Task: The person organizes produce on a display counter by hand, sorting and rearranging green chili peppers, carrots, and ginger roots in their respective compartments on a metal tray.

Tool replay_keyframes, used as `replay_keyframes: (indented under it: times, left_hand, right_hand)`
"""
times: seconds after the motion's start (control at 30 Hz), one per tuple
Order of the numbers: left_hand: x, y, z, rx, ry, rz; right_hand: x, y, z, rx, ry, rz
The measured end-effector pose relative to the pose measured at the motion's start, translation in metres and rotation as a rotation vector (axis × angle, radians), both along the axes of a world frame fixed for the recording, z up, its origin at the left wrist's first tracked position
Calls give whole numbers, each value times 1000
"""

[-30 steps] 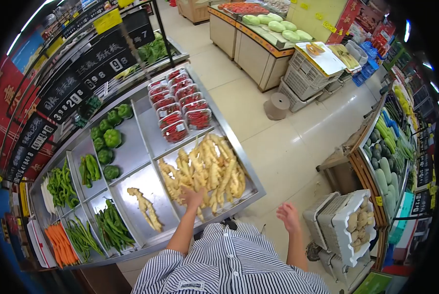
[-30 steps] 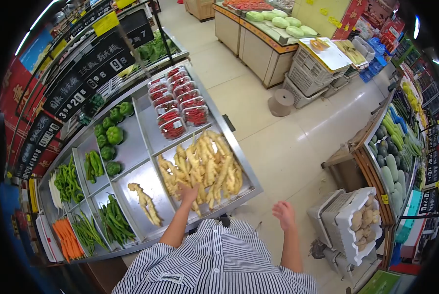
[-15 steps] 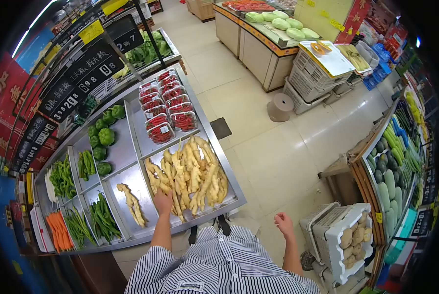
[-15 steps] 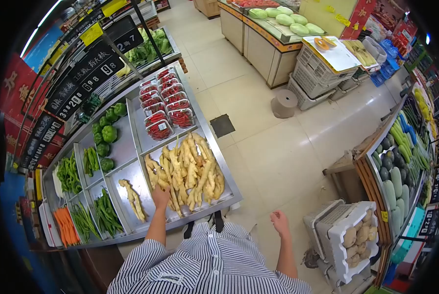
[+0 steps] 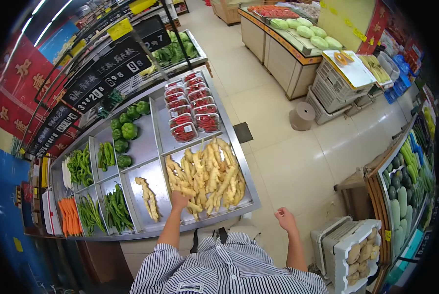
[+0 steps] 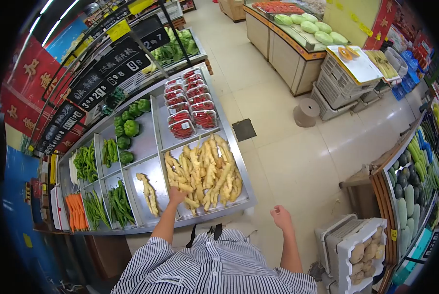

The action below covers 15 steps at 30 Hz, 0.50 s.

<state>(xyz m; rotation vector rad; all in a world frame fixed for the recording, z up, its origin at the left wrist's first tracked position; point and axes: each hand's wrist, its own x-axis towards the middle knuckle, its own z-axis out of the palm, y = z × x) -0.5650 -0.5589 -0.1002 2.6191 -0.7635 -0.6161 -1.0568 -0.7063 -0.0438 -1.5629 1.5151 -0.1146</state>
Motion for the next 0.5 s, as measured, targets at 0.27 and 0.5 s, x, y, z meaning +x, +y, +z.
replay_keyframes:
  times: [0.27,0.5]
  left_hand:
    - [7,30,-13,-179,454,165]
    - [45,81,52,-409,829,123]
  right_hand:
    - [90,15,22,-107,-78,102]
    - [214,66,55,-128,-109,189]
